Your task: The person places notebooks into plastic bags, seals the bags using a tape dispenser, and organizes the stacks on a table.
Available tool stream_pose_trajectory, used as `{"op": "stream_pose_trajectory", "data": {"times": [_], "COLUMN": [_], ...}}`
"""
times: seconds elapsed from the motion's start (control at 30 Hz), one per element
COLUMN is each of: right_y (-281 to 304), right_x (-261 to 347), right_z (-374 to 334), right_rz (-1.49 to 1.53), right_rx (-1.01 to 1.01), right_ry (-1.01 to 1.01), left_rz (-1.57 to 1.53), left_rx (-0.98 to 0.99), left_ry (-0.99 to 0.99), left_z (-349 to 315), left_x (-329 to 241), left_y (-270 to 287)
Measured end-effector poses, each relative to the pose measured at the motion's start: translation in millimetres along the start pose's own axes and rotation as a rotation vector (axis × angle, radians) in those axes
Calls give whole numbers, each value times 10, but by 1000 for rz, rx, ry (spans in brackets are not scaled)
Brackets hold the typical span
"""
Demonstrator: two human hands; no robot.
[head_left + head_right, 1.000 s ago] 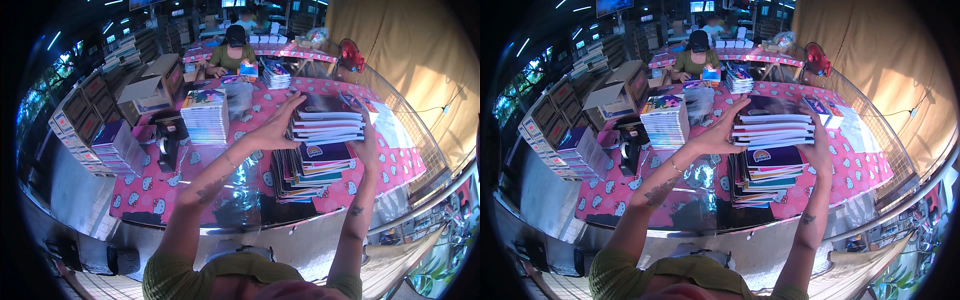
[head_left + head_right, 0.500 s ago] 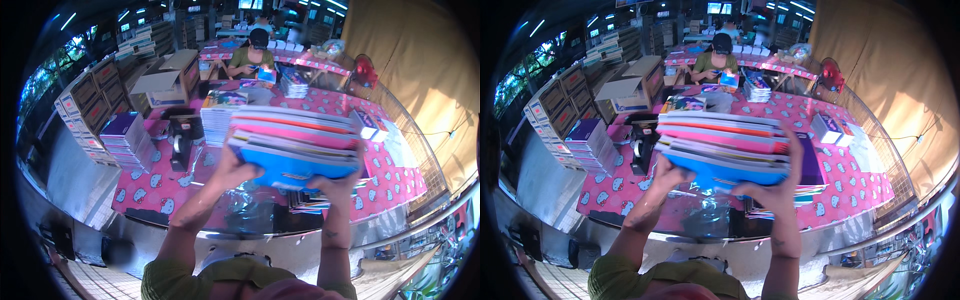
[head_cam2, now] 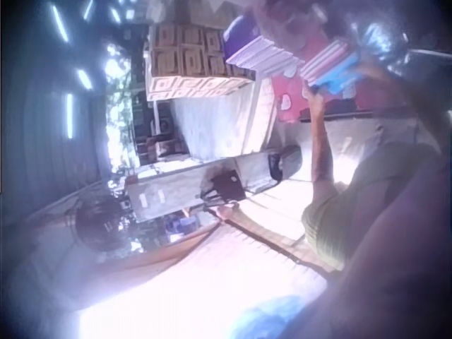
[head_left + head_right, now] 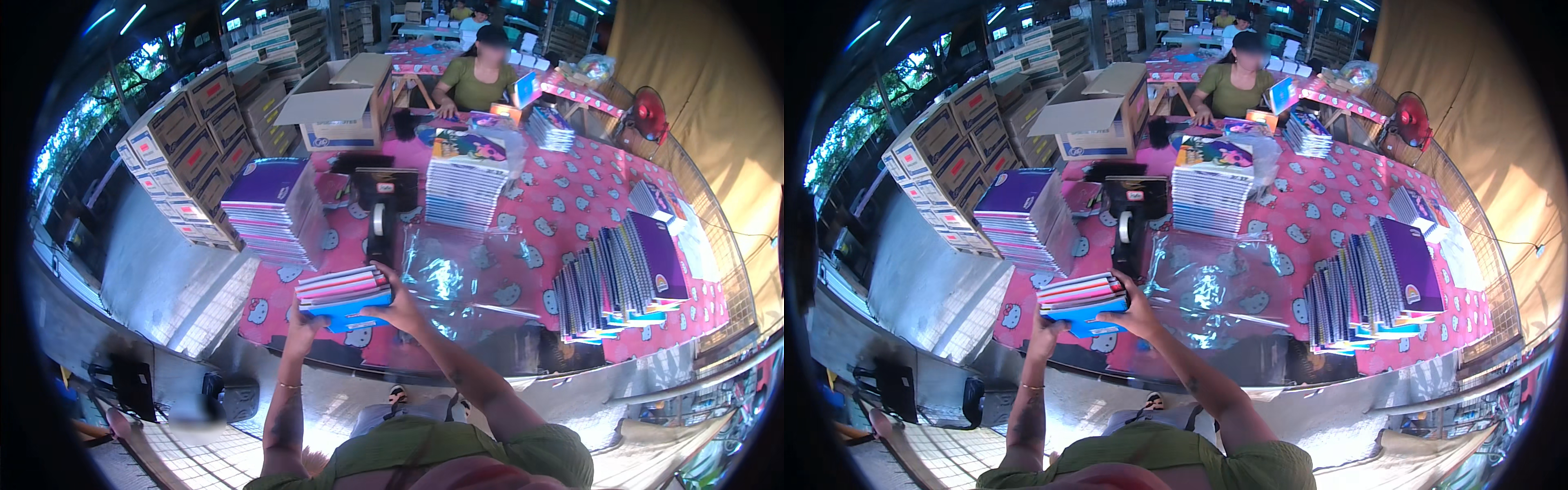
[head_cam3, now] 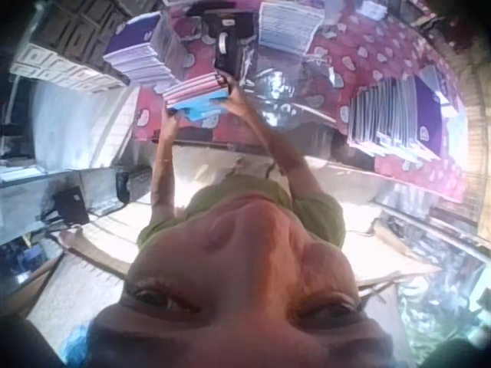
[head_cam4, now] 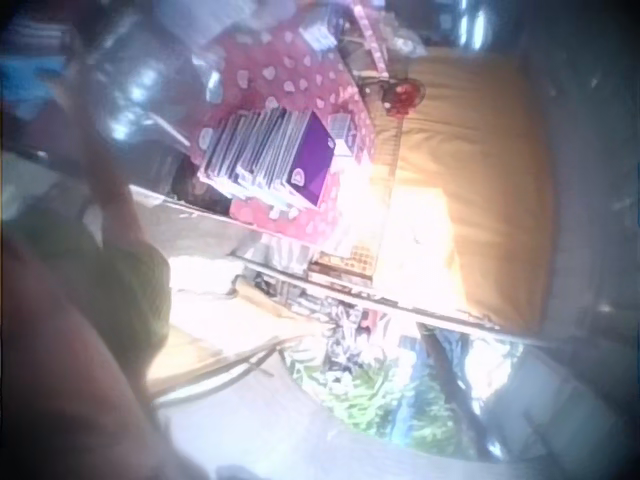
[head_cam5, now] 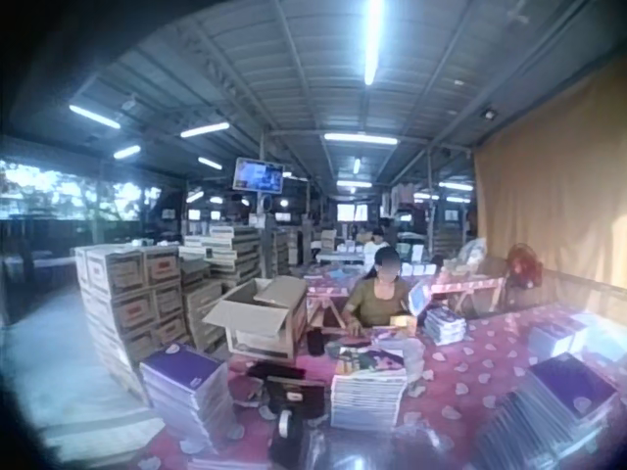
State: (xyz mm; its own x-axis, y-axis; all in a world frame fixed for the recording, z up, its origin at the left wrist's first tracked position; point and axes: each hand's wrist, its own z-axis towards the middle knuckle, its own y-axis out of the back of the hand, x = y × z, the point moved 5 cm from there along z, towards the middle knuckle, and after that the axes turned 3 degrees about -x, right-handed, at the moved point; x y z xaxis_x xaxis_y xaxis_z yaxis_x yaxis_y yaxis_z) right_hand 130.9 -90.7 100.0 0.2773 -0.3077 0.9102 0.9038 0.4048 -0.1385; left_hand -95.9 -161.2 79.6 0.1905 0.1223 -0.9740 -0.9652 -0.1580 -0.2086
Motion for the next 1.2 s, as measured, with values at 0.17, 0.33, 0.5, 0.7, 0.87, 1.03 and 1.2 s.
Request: {"op": "stream_pose_trajectory", "data": {"times": [0.17, 0.33, 0.5, 0.7, 0.87, 1.03, 1.2], "right_y": [-263, -341, -270, -253, -152, -182, -250], "right_x": [-421, -438, -441, -650, -860, -818, -1320], "right_z": [30, -41, 20, -40, -199, -541, -694], "right_rz": [-53, -27, -74, -67, -25, 49, 92], "right_rx": [-98, -144, -196, -149, -73, -199, 105], "right_ry": [14, 67, -39, -155, -154, -282, -385], "left_rz": [33, -36, -13, 126, 173, 247, 200], "left_rx": [66, 129, 155, 249, 200, 138, 135], "left_ry": [18, 12, 47, 69, 152, 152, 21], "left_z": [82, 170, 377, 367, 219, -47, -162], "left_x": [560, 499, 490, 346, 472, 342, 608], "left_y": [352, 257, 232, 344, 415, 321, 760]}}
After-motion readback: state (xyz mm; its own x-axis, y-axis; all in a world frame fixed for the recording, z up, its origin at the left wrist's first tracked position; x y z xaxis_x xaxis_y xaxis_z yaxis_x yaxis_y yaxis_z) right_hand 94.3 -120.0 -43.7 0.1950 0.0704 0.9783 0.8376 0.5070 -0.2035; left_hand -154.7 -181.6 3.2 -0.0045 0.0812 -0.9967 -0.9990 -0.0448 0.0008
